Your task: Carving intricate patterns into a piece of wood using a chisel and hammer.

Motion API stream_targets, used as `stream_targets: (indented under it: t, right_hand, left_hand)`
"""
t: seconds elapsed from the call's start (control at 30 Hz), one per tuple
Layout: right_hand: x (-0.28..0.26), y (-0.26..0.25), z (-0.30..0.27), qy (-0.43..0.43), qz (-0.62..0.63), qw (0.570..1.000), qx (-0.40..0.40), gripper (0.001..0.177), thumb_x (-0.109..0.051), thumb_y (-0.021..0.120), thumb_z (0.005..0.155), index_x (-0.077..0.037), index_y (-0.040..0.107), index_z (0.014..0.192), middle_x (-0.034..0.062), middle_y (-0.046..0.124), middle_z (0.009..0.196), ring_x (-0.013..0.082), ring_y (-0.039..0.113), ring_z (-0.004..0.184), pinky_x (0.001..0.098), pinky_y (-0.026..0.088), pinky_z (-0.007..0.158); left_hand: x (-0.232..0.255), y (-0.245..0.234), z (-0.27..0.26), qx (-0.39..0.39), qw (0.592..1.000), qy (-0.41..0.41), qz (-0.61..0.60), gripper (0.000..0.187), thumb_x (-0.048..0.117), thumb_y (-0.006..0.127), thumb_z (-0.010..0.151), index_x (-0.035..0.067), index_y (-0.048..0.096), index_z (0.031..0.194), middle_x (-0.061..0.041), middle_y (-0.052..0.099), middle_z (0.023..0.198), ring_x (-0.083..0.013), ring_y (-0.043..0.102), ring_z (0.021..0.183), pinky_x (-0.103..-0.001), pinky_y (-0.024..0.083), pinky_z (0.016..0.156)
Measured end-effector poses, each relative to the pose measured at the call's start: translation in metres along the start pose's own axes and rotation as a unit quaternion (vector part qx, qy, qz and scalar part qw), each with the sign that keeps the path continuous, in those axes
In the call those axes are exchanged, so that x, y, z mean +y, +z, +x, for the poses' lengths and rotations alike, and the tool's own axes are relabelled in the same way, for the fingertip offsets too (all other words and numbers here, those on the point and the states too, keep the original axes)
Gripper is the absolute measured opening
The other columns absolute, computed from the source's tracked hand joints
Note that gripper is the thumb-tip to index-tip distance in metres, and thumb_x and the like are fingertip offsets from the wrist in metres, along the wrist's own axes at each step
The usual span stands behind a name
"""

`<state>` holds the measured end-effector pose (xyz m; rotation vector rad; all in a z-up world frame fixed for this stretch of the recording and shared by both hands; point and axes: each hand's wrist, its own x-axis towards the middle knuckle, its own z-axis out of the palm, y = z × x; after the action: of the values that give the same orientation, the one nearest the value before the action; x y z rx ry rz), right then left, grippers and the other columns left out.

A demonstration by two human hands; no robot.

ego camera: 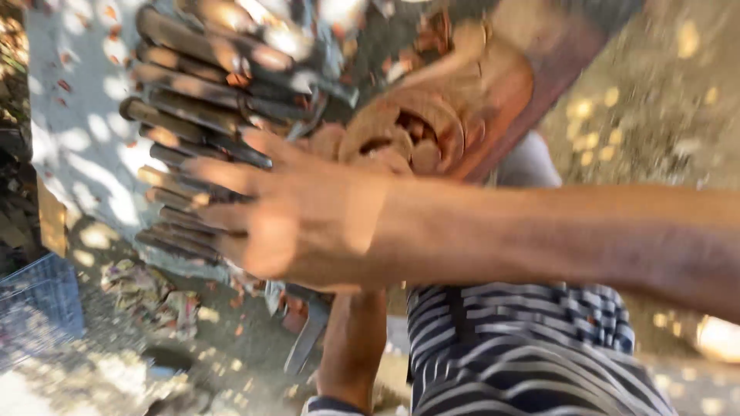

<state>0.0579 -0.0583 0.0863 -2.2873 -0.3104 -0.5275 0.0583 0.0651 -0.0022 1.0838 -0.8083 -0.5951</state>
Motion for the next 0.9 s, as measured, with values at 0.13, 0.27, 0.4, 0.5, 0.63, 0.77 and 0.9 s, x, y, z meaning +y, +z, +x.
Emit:
stream_targets:
  t: [0.13, 0.27, 0.4, 0.5, 0.63, 0.77, 0.9]
  right_hand:
    - [0.029, -0.088, -0.039, 0.028, 0.079, 0.988, 0.132, 0.03, -0.029, 0.065, 0.11, -0.004, 0.067, 0.127, 0.017, 0.064, 0.138, 0.0362, 0.054, 0.137, 0.0501, 0.045, 0.115]
    - [0.067, -0.097, -0.117, 0.162, 0.113, 0.964, 0.18, 0.03, -0.017, 0.065, 0.114, 0.002, 0.062, 0.136, 0.018, 0.066, 0.138, 0.0318, 0.071, 0.128, 0.0438, 0.053, 0.111]
    - [0.068, -0.08, -0.128, 0.306, 0.083, 0.933, 0.173, 0.035, -0.019, 0.071, 0.097, 0.003, 0.069, 0.124, 0.0246, 0.067, 0.133, 0.0346, 0.071, 0.104, 0.0506, 0.053, 0.094]
    - [0.028, -0.045, -0.129, 0.258, 0.117, 0.945, 0.162, 0.041, -0.019, 0.07, 0.099, -0.003, 0.059, 0.135, 0.0182, 0.068, 0.132, 0.0369, 0.066, 0.127, 0.0489, 0.053, 0.11]
    - [-0.032, 0.013, -0.105, 0.2, 0.421, 0.862, 0.199, 0.055, -0.02, 0.056, 0.102, -0.007, 0.038, 0.152, 0.0123, 0.066, 0.124, 0.0288, 0.066, 0.109, 0.0446, 0.054, 0.1]
    - [-0.043, 0.052, -0.091, 0.204, 0.386, 0.887, 0.151, 0.023, -0.03, 0.056, 0.094, -0.011, 0.059, 0.083, 0.0094, 0.055, 0.078, 0.029, 0.056, 0.07, 0.0458, 0.043, 0.066]
    - [-0.004, 0.058, -0.077, 0.205, 0.337, 0.898, 0.194, 0.041, -0.035, 0.062, 0.098, -0.01, 0.053, 0.066, 0.0082, 0.048, 0.063, 0.031, 0.05, 0.06, 0.0467, 0.039, 0.059]
  left_hand:
    - [0.008, 0.002, -0.01, 0.0, 1.0, -0.023, 0.013, 0.043, 0.046, 0.073, 0.098, 0.007, 0.055, 0.096, -0.004, 0.06, 0.076, -0.02, 0.062, 0.067, -0.038, 0.054, 0.059]
    - [0.015, 0.004, -0.015, -0.007, 0.996, -0.079, 0.027, 0.041, 0.045, 0.073, 0.098, 0.008, 0.056, 0.095, -0.004, 0.06, 0.077, -0.021, 0.063, 0.068, -0.04, 0.056, 0.061]
    - [0.05, 0.009, 0.005, -0.011, 0.996, -0.076, 0.042, 0.04, 0.045, 0.073, 0.099, 0.008, 0.056, 0.095, -0.004, 0.061, 0.078, -0.0217, 0.064, 0.069, -0.041, 0.058, 0.062]
    - [0.085, 0.026, 0.004, 0.191, 0.963, -0.18, 0.062, 0.057, 0.058, 0.072, 0.09, 0.01, 0.052, 0.114, -0.01, 0.059, 0.096, -0.0219, 0.058, 0.089, -0.044, 0.053, 0.081]
    - [0.096, 0.043, 0.007, 0.15, 0.942, -0.114, 0.278, 0.054, 0.059, 0.068, 0.098, 0.011, 0.053, 0.117, -0.015, 0.058, 0.121, -0.0331, 0.058, 0.124, -0.051, 0.051, 0.11]
    - [0.133, 0.037, 0.002, 0.119, 0.873, -0.154, 0.448, 0.054, 0.06, 0.067, 0.102, 0.009, 0.054, 0.116, -0.021, 0.058, 0.126, -0.0333, 0.051, 0.128, -0.051, 0.043, 0.118]
    - [0.144, 0.004, 0.004, 0.104, 0.915, -0.13, 0.367, 0.07, 0.067, 0.068, 0.097, 0.008, 0.048, 0.129, -0.017, 0.054, 0.135, -0.0326, 0.056, 0.128, -0.047, 0.047, 0.113]
